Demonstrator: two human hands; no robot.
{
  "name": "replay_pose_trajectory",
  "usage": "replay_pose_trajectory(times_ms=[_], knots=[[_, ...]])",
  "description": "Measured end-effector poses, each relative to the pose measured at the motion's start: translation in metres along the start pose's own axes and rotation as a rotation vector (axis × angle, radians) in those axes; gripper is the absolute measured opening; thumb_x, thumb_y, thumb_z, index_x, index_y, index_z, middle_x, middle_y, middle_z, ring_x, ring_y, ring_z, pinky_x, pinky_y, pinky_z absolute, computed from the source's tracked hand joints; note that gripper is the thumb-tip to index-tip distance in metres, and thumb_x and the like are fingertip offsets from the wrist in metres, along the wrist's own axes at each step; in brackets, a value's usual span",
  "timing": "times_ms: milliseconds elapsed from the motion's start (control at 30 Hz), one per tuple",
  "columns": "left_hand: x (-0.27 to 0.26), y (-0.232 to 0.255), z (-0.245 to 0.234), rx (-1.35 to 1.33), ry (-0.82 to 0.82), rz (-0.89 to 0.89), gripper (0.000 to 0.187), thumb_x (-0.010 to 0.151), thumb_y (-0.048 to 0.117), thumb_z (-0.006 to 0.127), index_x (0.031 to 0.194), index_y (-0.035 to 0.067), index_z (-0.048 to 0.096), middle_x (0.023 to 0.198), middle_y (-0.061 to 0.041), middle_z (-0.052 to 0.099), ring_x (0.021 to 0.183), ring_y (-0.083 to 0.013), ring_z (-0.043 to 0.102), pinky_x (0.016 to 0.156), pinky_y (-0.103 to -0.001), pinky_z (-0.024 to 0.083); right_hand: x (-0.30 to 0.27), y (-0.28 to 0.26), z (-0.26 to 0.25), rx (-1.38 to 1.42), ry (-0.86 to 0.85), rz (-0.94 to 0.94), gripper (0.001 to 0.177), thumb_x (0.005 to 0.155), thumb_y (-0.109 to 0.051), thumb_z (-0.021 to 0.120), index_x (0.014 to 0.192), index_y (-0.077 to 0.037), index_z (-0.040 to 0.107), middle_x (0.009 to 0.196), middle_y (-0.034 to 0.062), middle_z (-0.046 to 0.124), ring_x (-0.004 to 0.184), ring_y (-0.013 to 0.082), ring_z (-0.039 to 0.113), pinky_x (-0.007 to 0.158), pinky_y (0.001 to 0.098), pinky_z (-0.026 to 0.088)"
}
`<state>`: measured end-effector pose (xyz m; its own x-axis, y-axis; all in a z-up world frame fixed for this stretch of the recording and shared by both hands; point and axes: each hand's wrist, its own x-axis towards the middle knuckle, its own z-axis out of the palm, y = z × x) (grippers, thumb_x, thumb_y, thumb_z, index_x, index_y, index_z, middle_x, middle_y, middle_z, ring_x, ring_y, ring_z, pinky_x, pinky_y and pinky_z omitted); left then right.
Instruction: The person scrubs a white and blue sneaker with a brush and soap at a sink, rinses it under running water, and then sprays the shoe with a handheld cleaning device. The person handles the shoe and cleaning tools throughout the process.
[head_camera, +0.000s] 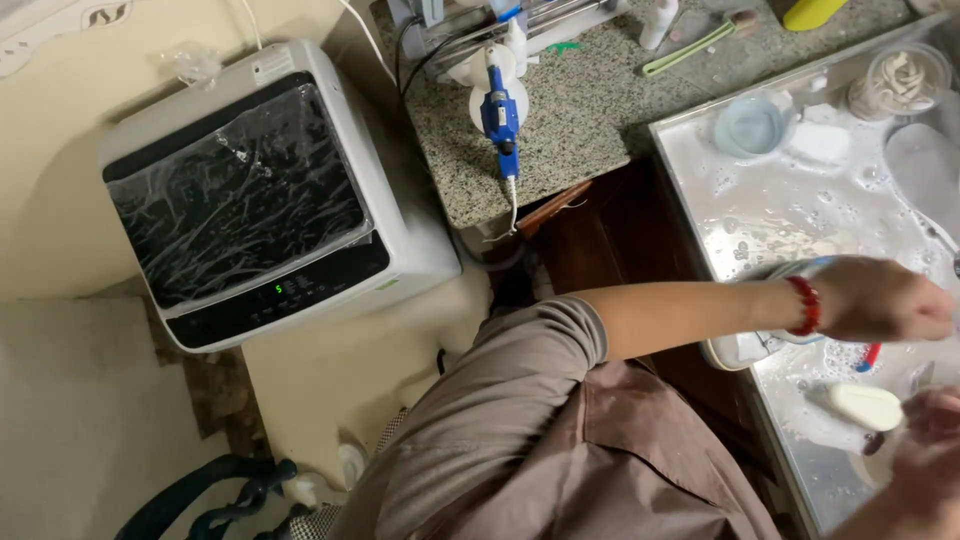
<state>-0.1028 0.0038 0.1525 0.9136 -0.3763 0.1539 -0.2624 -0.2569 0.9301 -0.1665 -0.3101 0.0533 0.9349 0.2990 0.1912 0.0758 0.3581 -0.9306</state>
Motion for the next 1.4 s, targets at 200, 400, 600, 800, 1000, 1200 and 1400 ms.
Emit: replay_pose_trajectory(times_ms=[200,400,600,800,1000,1200,1400], knots=[[-0.032,-0.043,0.039,0.212,-0.069,0.425,0.036,0.091,0.048,0.069,0.112,0.018,0.066,0.115,0.003,0.066,0.113,-0.0123,0.064,0.103,-0.037,0.054,0.009,0.017,-0.032,-0.397,0.172,0.66,0.043,0.097,-0.026,0.07,0.139,-0.023,0.06,0.132,0.0044,0.061,0.117,0.0191,0.059,0.091,0.0354,0.049],[-0.155,-0.087,-0.067,0.527,-0.135,0.163,0.047,0.079,0.029,0.075,0.124,0.026,0.06,0.118,0.0,0.058,0.122,-0.0207,0.053,0.089,-0.053,0.048,0.005,0.017,0.116,-1.22,0.135,0.131,0.06,0.1,-0.008,0.074,0.148,0.013,0.045,0.155,0.0319,0.052,0.148,0.0388,0.053,0.12,0.0518,0.043],[-0.278,-0.08,-0.181,0.234,0.38,-0.108,0.018,0.083,0.017,0.074,0.1,0.016,0.073,0.083,-0.002,0.076,0.078,-0.0218,0.075,0.072,-0.035,0.059,0.056,-0.014,0.234,-0.926,0.129,0.111,0.04,0.107,-0.007,0.07,0.144,0.006,0.06,0.157,0.0243,0.051,0.145,0.0267,0.056,0.113,0.0349,0.051],[-0.413,-0.15,-0.238,0.15,1.045,-0.652,0.032,0.084,0.021,0.079,0.109,0.007,0.064,0.086,-0.006,0.073,0.077,-0.0165,0.072,0.068,-0.031,0.059,0.069,0.049,0.324,-0.664,0.012,0.382,0.027,0.101,-0.012,0.07,0.123,0.004,0.07,0.115,0.0113,0.074,0.103,0.0139,0.067,0.092,0.0287,0.052],[-0.424,-0.173,-0.291,-0.174,1.111,-0.503,0.033,0.094,0.01,0.071,0.124,0.004,0.059,0.101,-0.006,0.067,0.09,-0.013,0.066,0.081,-0.027,0.056,0.144,0.173,0.504,-0.86,-0.655,0.369,0.103,0.074,-0.038,0.088,0.155,-0.004,0.035,0.146,0.0247,0.054,0.136,0.0387,0.053,0.111,0.0398,0.043],[-0.458,-0.153,-0.291,-0.351,1.038,-0.45,0.034,0.097,0.011,0.068,0.127,0.0,0.057,0.105,-0.005,0.065,0.096,-0.011,0.063,0.089,-0.025,0.053,0.163,0.276,0.586,-0.677,-0.513,0.385,0.093,0.067,-0.044,0.094,0.144,-0.015,0.051,0.125,0.017,0.069,0.116,0.0332,0.066,0.101,0.0403,0.05],[-0.498,-0.138,-0.298,-0.269,0.955,-0.614,0.03,0.097,0.008,0.067,0.124,-0.002,0.059,0.101,-0.008,0.067,0.091,-0.0124,0.063,0.082,-0.025,0.052,0.166,0.303,0.594,-0.615,-0.386,0.079,0.069,0.068,-0.026,0.083,0.131,-0.007,0.06,0.11,0.0179,0.072,0.101,0.0335,0.069,0.092,0.0407,0.054]])
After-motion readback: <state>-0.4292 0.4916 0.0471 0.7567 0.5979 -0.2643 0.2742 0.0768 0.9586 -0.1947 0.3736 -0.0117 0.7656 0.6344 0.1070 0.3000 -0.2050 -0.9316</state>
